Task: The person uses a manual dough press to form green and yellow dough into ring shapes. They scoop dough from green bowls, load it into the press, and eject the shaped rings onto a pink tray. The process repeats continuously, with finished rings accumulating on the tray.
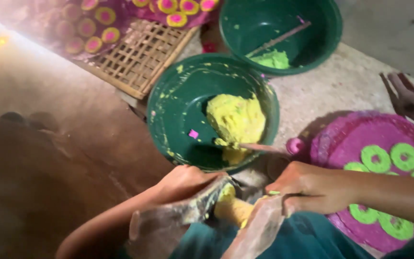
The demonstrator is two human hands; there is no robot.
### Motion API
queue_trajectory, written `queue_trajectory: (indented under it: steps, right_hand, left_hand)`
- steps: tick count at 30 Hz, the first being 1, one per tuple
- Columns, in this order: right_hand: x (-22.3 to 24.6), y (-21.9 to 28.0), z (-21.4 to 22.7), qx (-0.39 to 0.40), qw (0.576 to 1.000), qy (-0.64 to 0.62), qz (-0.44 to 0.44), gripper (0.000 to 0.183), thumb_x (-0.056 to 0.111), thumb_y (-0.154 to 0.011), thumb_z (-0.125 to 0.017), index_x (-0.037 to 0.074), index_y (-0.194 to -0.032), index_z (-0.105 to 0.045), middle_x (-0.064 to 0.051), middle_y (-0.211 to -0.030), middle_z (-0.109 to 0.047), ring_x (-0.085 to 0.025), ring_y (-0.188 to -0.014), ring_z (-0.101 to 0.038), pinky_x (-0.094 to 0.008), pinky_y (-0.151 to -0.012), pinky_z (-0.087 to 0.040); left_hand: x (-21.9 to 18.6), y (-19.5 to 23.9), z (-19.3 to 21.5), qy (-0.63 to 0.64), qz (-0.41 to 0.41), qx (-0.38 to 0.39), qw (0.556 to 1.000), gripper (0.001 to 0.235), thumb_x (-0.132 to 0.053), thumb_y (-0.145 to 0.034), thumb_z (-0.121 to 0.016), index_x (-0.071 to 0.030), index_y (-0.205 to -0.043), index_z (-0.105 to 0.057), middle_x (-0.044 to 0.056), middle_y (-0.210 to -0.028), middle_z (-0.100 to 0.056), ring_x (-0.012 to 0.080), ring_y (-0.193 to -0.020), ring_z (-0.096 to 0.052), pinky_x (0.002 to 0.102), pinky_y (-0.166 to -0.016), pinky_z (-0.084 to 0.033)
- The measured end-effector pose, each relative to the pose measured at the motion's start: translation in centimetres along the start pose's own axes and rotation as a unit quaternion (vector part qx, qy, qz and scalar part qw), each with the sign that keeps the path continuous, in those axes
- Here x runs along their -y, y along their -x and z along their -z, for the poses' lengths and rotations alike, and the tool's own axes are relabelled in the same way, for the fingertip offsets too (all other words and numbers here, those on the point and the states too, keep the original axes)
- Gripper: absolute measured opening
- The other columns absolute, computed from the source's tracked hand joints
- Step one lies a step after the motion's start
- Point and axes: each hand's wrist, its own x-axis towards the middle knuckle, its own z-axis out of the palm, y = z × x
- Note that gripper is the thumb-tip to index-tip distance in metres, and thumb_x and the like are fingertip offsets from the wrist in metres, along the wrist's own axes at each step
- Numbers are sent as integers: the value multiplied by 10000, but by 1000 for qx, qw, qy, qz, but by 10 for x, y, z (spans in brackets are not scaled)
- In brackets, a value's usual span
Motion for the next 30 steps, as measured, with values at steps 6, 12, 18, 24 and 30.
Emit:
queue_trajectory:
  steps: [6,12,18,24,30]
  right_hand:
    - [20,-18,59,-97,877,470,18,381,471,-840,-658,96,-903,-686,-71,-768,-661,-296,-697,-672,-409,-587,-526]
    - [18,-56,108,-91,603,789,74,464,225,-729,-767,143,-1167,-639,-64,-1041,-682,-248,-1009,-673,-390,-829,-533]
    - [-75,-90,74,-221,780,479,-336,382,273,-801,-757,34,-1075,-642,-203,-1024,-666,-407,-942,-655,-505,-764,-518]
    - [-156,-88,25,50,780,506,-364,144,166,-923,-593,58,-1005,-643,-148,-925,-710,-329,-890,-719,-431,-727,-588]
    - [-76,-80,76,104,745,342,-563,187,274,-985,-562,121,-1088,-586,-139,-966,-725,-330,-921,-726,-479,-798,-574]
  left_hand:
    - [64,35,47,477,-106,-71,869,525,-229,-893,-750,-48,-1349,-562,108,-1152,-723,230,-987,-703,389,-800,-593]
    - [77,-11,-3,741,-200,65,638,453,-243,-924,-738,11,-1276,-611,118,-1223,-682,256,-1112,-683,393,-985,-566]
    - [119,-32,-35,462,-66,-386,796,322,-100,-1007,-720,38,-1292,-659,84,-1169,-695,207,-1061,-667,308,-911,-557]
    - [120,-35,-33,190,-15,-620,762,541,-26,-960,-767,22,-1431,-505,166,-1512,-468,275,-1383,-515,372,-1168,-410]
    - [126,-50,-46,188,-1,-653,733,639,-51,-935,-814,28,-1468,-470,150,-1559,-436,285,-1475,-444,385,-1264,-345]
